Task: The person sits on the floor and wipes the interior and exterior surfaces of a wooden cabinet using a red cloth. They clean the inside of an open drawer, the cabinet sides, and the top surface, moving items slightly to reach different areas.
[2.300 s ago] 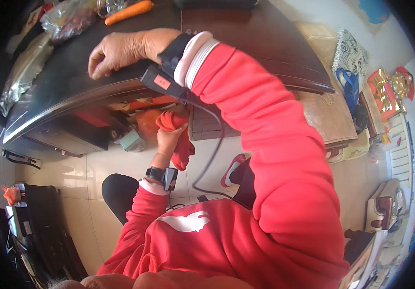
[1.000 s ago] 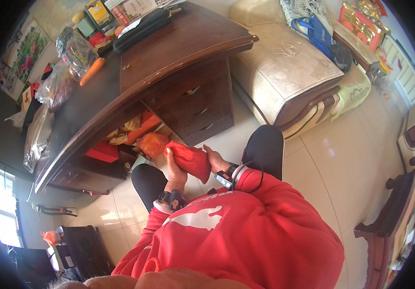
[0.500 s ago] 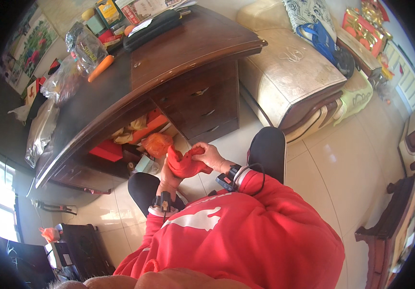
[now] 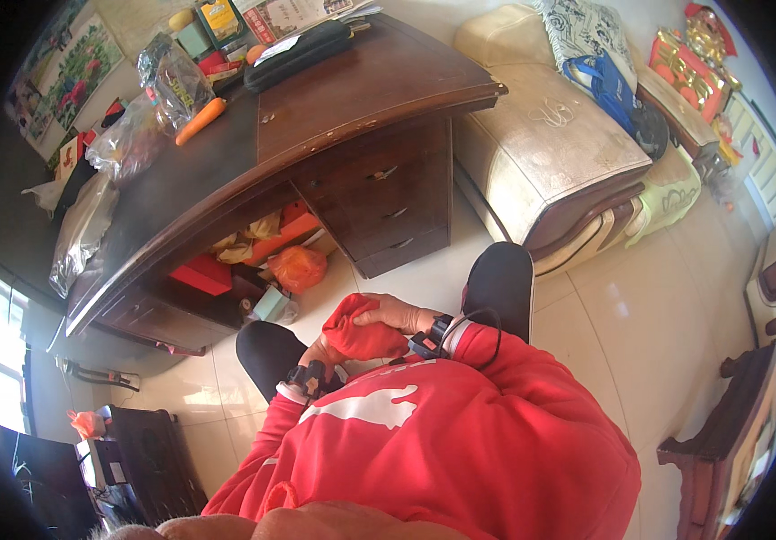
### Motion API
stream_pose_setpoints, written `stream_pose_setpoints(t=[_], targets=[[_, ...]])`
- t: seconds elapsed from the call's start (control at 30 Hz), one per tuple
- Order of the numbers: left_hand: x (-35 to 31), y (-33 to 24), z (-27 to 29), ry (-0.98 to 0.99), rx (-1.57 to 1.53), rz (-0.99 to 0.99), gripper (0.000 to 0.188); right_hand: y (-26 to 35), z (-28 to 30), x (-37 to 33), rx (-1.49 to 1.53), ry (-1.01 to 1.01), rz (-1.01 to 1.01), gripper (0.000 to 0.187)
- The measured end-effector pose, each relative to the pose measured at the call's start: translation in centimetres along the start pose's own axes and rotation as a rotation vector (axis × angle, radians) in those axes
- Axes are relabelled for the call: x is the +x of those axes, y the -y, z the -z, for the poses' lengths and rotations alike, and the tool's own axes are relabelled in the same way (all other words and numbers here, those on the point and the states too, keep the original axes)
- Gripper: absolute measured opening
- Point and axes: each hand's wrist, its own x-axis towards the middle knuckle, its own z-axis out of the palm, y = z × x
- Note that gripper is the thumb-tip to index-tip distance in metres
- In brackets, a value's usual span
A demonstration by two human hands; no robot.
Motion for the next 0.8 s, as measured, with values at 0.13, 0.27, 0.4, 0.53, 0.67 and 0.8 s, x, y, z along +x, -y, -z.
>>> stream_pose_setpoints(t=[0.13,0.27,0.4,0.53,0.67,0.8], targets=[[1.0,-1.0,-1.0,-0.29,-0.143,-0.004,0.051,1.2,-0.1,-0.2,0.067,-0.159,-0.041,0.044],[0.4,-6.1,-3.7,-0.921,0.556,0.009,0.041,3.6,1.1,-0.6,0.344,-0.355,0.116,0.042],[-0.1,-13.8,-6.2,-0.886,0.735,-0.305,0.025,10.6,7.1,-0.1,0.393,-0.675,0.75,0.042],[2.0,-19.4,-5.5,-0.736,0.705,-0.551,0.025,17.7,13.8,2.0,-0.04,-1.187,1.037,0.062],[6.2,-20.1,-3.4,-0.775,0.444,-0.458,0.036,16.4,12.0,6.6,-0.645,-1.609,0.842,0.083],[10.2,-18.7,-2.3,-0.612,0.591,-0.521,0.051,10.5,4.5,12.2,-1.002,-1.286,0.889,0.074]])
